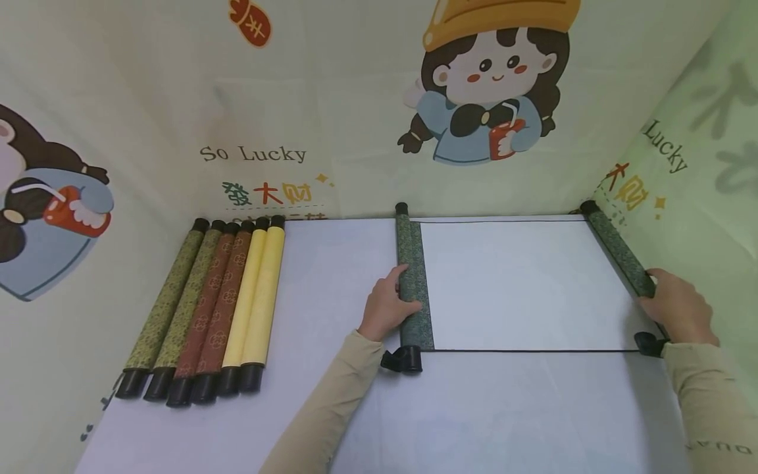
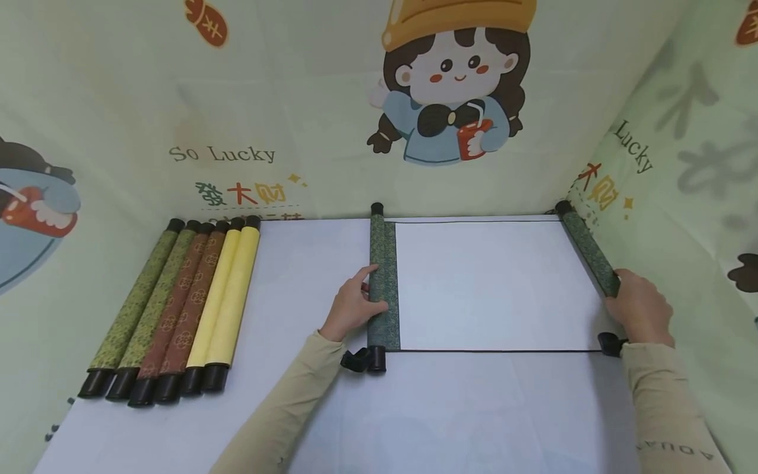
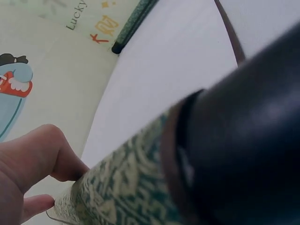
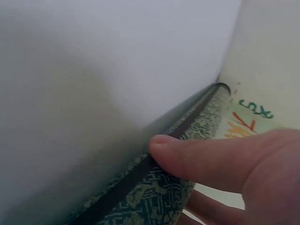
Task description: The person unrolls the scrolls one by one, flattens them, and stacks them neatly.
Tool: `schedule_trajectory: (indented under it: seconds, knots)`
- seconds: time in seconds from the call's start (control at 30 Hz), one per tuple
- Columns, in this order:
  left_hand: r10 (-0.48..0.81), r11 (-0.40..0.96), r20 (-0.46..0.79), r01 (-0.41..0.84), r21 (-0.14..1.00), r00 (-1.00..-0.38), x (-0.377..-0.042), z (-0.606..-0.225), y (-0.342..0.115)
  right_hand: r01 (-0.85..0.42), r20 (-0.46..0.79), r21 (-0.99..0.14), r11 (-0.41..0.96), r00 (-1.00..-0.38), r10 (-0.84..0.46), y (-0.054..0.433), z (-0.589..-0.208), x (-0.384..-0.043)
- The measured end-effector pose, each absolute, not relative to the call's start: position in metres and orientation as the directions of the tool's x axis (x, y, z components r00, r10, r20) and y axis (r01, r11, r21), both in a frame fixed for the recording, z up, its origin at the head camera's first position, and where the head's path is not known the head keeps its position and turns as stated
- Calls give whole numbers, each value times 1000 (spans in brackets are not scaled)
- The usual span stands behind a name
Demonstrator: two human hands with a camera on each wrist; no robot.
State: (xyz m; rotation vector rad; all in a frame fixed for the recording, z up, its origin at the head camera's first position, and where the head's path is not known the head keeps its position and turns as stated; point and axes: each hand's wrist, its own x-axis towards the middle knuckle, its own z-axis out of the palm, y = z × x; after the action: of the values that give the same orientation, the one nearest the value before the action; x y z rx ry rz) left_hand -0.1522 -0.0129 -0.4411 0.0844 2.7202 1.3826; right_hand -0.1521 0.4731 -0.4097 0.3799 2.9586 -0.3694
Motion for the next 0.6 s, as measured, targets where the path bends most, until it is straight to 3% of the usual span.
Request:
schedule_trajectory:
  seconds: [0.37, 0.6]
  knots:
    - [96, 627, -97, -15, 779, -991, -152, -439, -14, 292, -127, -209, 933, -954, 270, 469, -425, -157]
    - [121, 580, -67, 16, 815, -990, -148, -438, -17, 292, -107, -226, 929, -956, 275, 461, -426, -153]
